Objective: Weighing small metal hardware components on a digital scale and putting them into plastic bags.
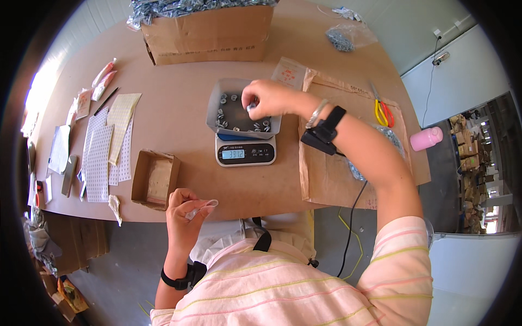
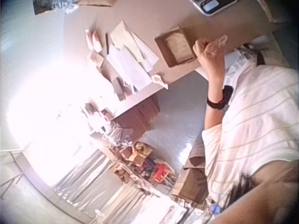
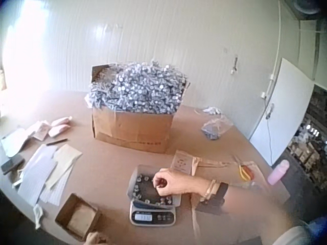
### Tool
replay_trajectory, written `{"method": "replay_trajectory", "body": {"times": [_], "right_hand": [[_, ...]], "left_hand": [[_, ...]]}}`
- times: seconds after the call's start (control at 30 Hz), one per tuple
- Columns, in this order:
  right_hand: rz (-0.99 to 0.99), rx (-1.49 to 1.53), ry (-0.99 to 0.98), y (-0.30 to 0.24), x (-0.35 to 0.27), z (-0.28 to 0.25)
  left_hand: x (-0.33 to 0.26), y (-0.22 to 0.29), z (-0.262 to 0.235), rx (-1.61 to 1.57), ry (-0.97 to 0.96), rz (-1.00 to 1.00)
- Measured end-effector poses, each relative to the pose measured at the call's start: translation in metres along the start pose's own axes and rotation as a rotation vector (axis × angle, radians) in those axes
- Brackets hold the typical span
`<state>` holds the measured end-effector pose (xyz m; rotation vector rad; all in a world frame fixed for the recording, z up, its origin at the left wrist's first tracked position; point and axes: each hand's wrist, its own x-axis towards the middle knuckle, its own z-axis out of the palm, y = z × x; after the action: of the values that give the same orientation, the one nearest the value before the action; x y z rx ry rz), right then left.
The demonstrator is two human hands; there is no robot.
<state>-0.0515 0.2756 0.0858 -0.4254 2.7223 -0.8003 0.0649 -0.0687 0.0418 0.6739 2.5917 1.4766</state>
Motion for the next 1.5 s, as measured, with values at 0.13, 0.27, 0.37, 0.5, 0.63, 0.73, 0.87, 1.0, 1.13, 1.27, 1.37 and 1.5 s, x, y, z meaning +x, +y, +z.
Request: {"method": "replay_trajectory", "body": {"times": [0.13, 0.27, 0.37, 0.5, 0.63, 0.73, 0.87, 1.0, 1.13, 1.27, 1.37, 1.5], "right_hand": [[0.176, 1.155, 0.172, -0.012, -0.022, -0.027], [0.121, 2.008, 0.101, 0.005, -0.036, -0.032], [0.051, 2.271, 0.040, -0.009, -0.041, -0.019], [0.234, 2.230, 0.044, -0.018, -0.040, -0.008], [0.357, 1.381, 0.239, -0.025, -0.043, 0.001], [0.379, 1.079, 0.215, -0.030, -0.042, 0.000], [0.390, 0.888, 0.210, -0.033, -0.042, 0.004], [0.352, 0.753, 0.317, -0.033, -0.047, 0.009], [0.263, 0.751, 0.344, -0.027, -0.055, 0.002], [0.318, 0.968, 0.377, -0.044, -0.072, -0.021], [0.339, 1.174, 0.320, -0.035, -0.090, -0.029], [0.418, 1.233, 0.257, -0.033, -0.093, -0.027]], "left_hand": [[0.003, 0.001, 0.001, 0.023, 0.004, 0.014], [0.012, 0.003, 0.009, -0.046, 0.016, 0.114], [0.015, 0.001, 0.017, -0.156, -0.019, 0.104], [0.012, 0.000, 0.022, -0.249, -0.085, -0.083], [0.010, -0.002, 0.021, -0.319, -0.165, -0.213], [0.008, -0.006, 0.028, -0.402, -0.099, -0.152], [0.009, -0.011, 0.031, -0.329, -0.115, -0.150], [0.009, -0.013, 0.032, -0.235, -0.086, -0.129], [0.014, -0.007, 0.031, -0.184, -0.065, -0.106], [0.015, -0.012, 0.027, -0.120, -0.002, -0.067], [0.019, -0.009, 0.025, -0.156, -0.026, -0.065], [0.024, -0.003, 0.025, -0.205, -0.089, -0.094]]}}
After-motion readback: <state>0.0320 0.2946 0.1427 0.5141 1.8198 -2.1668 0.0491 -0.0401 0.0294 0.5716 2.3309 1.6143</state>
